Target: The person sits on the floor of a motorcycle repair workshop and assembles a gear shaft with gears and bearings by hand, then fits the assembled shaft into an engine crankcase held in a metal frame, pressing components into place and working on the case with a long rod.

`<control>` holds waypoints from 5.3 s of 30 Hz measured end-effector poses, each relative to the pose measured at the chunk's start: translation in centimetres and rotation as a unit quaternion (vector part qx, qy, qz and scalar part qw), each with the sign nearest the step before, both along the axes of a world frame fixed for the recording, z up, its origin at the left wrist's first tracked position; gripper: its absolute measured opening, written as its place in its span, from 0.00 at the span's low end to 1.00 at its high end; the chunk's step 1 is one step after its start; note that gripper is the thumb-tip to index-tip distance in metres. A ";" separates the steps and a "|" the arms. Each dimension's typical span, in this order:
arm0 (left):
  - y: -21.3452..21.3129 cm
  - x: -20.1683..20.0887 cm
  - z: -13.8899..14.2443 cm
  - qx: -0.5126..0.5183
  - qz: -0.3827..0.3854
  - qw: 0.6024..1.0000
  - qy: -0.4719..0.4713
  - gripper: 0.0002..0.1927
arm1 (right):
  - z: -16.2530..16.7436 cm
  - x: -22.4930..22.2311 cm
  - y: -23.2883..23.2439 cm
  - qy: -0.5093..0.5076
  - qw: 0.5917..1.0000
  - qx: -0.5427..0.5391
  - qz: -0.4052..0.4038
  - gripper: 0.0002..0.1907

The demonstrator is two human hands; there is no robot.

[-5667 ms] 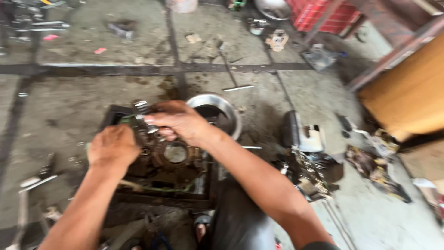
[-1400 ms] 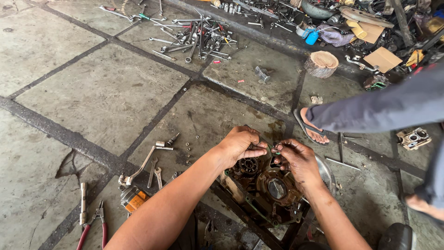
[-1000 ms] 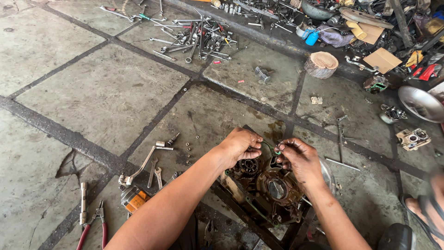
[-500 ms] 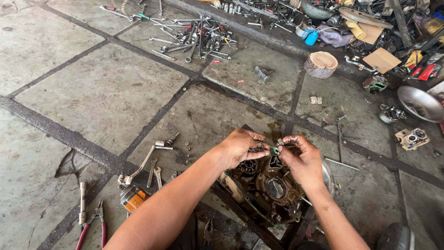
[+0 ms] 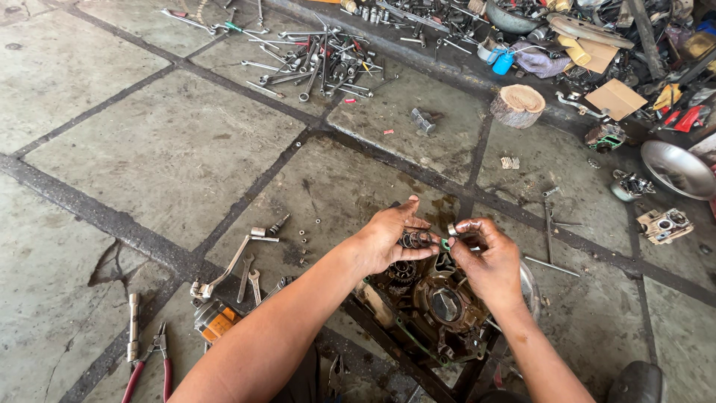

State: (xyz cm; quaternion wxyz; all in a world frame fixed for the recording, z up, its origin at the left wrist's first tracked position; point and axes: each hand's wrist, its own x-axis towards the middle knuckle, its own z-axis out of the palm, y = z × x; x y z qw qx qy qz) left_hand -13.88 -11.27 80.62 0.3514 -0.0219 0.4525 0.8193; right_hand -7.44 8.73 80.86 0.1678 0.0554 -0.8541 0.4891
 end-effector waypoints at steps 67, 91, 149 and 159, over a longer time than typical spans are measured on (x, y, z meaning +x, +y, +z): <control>1.8 -1.6 -2.6 -0.120 -0.001 0.982 0.143 0.20 | -2.4 -2.8 4.6 -0.252 0.862 -0.440 0.032 0.14; 2.7 -1.7 -4.9 -0.115 -0.015 0.973 0.198 0.21 | -5.2 -3.4 4.6 -0.232 0.910 -0.341 0.034 0.12; 0.9 8.0 -10.7 -0.507 -0.194 0.783 0.302 0.12 | -31.6 41.8 25.2 -0.298 0.831 0.001 -0.469 0.19; 1.7 8.1 -8.2 -0.571 -0.233 0.747 0.249 0.16 | -32.7 38.7 24.5 -0.282 0.785 0.225 -0.503 0.29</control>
